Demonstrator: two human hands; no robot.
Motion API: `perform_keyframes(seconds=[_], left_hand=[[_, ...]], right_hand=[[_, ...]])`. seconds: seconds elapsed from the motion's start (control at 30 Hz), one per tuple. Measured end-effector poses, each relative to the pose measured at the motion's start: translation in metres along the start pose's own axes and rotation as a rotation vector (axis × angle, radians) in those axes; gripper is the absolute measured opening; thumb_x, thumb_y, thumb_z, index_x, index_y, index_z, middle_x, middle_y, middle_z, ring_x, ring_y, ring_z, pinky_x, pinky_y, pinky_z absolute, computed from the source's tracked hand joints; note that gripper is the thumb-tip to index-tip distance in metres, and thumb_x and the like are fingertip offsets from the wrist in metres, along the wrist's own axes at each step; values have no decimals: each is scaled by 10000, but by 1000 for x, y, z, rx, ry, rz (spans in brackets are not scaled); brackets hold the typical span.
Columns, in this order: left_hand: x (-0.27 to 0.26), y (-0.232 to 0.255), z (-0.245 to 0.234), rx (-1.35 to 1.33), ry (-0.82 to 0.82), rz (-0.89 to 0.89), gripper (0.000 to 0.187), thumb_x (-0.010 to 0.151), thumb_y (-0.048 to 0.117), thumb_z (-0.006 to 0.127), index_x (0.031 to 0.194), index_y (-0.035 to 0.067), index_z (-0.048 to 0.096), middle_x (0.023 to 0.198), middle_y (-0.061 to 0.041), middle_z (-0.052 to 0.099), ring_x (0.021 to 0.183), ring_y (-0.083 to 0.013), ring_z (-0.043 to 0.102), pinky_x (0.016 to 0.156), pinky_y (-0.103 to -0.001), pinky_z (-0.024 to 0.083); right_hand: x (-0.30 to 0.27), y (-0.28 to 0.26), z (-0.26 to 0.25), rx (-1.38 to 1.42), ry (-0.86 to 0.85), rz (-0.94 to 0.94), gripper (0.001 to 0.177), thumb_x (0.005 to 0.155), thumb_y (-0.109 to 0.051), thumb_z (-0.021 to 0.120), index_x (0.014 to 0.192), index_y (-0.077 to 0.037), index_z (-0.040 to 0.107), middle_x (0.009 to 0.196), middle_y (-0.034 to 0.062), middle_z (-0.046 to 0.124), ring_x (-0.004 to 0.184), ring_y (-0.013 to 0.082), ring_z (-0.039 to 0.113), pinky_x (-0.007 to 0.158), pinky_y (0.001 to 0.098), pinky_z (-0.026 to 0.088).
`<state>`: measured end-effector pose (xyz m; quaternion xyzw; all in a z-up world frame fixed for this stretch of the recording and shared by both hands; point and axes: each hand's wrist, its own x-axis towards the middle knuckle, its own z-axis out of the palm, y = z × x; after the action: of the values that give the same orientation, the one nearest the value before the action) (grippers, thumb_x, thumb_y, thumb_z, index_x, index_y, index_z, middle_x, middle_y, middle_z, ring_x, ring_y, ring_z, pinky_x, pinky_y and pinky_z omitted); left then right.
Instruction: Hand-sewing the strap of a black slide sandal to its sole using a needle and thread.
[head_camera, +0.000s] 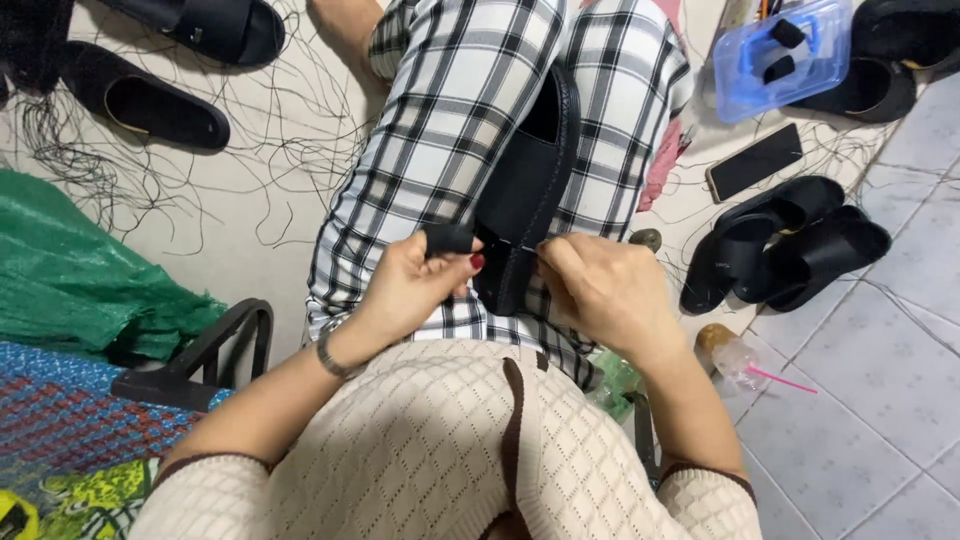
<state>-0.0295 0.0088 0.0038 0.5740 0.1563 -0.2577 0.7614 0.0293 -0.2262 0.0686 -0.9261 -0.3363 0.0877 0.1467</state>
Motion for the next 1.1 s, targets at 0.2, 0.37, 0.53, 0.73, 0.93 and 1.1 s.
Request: perform_keyframes(seconds=[0.2, 0.37, 0.53, 0.73, 0.93, 1.1], left_hand=[[14, 14, 3, 33, -96, -130, 266, 856, 8, 778, 1117, -16, 733, 711, -66, 724, 566, -46, 592, 528, -188, 512], [6, 15, 3, -25, 57, -216, 247, 887, 27, 769, 1125, -30, 742, 661, -60, 696, 613, -56, 608, 582, -199, 544], [14, 9, 12, 13, 45, -161, 197, 850, 10, 795, 1044, -5, 766, 689, -104, 752, 628, -59, 619, 591, -228, 560], [11, 27, -5, 149, -203, -34, 204, 878, 16, 718, 1072, -47, 700, 916, -106, 709, 735, -110, 675, 635, -183, 572], [22, -10, 3, 692, 71, 750, 134, 831, 34, 825, 944, -18, 776, 1023, -134, 711, 858, -276, 743, 734, -330, 618], [28, -26, 6, 758, 141, 901, 120, 827, 52, 840, 867, -28, 760, 953, -130, 696, 778, -285, 722, 659, -345, 595]], right_hand=[[-6, 3, -8, -7, -132, 32, 123, 980, -180, 557, 1092, -216, 593, 688, -16, 556, 546, 190, 642, 489, 310, 522], [-1, 3, -10, -68, -258, 85, 231, 1004, -211, 486, 1204, -279, 579, 705, -24, 547, 538, 175, 644, 477, 293, 527], [-6, 21, 14, 90, -149, -13, 222, 967, -198, 568, 1181, -211, 624, 798, 6, 589, 642, 182, 659, 544, 291, 541], [3, -8, -58, -40, -458, 141, 757, 700, -82, 658, 1441, -207, 569, 731, -11, 542, 492, 115, 560, 386, 284, 463], [-16, 3, -4, 786, 44, 334, 279, 858, -179, 769, 1121, -92, 742, 1061, 100, 751, 905, 280, 751, 774, 367, 591], [-34, 8, 55, 1078, 160, 396, 114, 782, -71, 848, 877, -66, 786, 950, 121, 743, 843, 252, 722, 797, 361, 561]])
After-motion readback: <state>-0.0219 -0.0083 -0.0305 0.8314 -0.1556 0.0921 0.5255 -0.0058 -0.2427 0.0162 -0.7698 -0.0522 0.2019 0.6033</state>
